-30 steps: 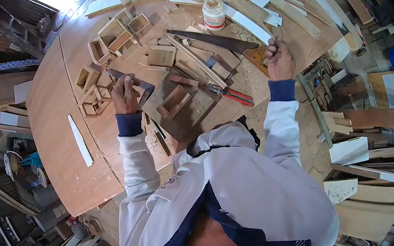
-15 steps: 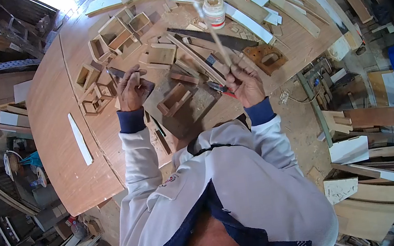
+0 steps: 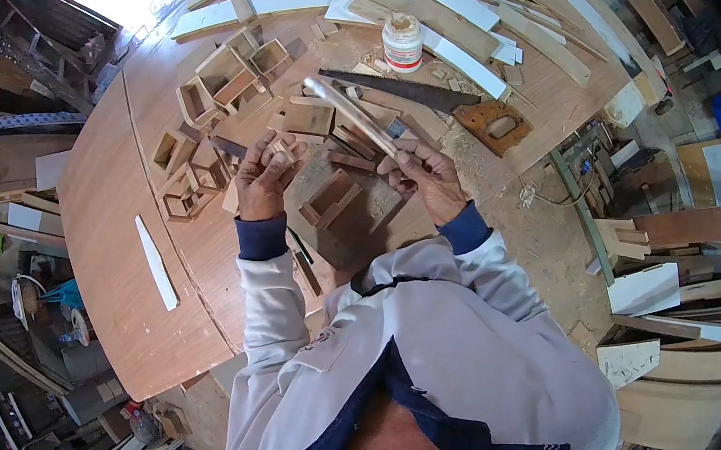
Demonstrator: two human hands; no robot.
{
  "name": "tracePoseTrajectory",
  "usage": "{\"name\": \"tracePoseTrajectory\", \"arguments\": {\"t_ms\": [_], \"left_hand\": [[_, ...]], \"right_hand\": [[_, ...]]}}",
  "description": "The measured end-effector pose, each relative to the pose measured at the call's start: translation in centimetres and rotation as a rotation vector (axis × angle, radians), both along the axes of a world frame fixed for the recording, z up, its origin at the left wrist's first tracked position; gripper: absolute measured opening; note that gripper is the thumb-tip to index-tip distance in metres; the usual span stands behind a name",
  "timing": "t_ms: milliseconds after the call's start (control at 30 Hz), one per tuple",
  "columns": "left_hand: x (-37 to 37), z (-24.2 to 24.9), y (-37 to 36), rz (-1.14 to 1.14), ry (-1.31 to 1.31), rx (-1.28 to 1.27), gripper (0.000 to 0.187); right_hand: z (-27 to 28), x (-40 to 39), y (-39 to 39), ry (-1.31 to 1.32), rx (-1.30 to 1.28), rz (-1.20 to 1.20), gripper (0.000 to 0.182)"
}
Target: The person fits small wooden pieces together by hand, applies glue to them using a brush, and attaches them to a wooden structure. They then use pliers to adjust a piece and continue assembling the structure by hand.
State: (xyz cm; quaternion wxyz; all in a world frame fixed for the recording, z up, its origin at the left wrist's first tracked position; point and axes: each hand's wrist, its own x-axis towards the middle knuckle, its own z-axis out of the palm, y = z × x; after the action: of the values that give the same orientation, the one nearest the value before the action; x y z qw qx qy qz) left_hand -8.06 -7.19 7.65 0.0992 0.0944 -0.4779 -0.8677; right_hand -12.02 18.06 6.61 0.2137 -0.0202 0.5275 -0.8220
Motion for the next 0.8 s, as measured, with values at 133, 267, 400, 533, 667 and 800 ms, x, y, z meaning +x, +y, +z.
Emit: {"name": "tracePoseTrajectory", "arguments": {"t_ms": [133, 267, 400, 533, 667, 800], "left_hand": [[0.1, -0.2, 0.2, 0.035, -0.054, -0.171, 0.029], [-0.2, -0.7, 0.6, 0.107, -0.022, -0.113, 0.029], [-0.2, -1.7, -0.1, 0.131, -0.087, -0.052, 0.031], [-0.1, -0.9, 0.6, 0.024, -0.007, 0.233, 0.028], [-0.2, 0.1, 1.3, 0.041, -0.049, 0.249, 0.023], [-0.3, -0.1, 1.3, 0.011, -0.017, 0.256, 0.021]], "right_hand": [[-0.8, 0.0, 0.3, 0.033, 0.016, 0.043, 0.016], [-1.7, -0.1, 0.4, 0.020, 0.001, 0.057, 0.017], [-1.3, 0.4, -0.4, 0.103, 0.100, -0.003, 0.019], [-1.3, 0.5, -0.5, 0.202, 0.227, 0.057, 0.023], [-2.1, 0.6, -1.1, 0.334, 0.260, 0.043, 0.025], [-2.2, 0.8, -1.6, 0.517, 0.324, -0.005, 0.024]]}}
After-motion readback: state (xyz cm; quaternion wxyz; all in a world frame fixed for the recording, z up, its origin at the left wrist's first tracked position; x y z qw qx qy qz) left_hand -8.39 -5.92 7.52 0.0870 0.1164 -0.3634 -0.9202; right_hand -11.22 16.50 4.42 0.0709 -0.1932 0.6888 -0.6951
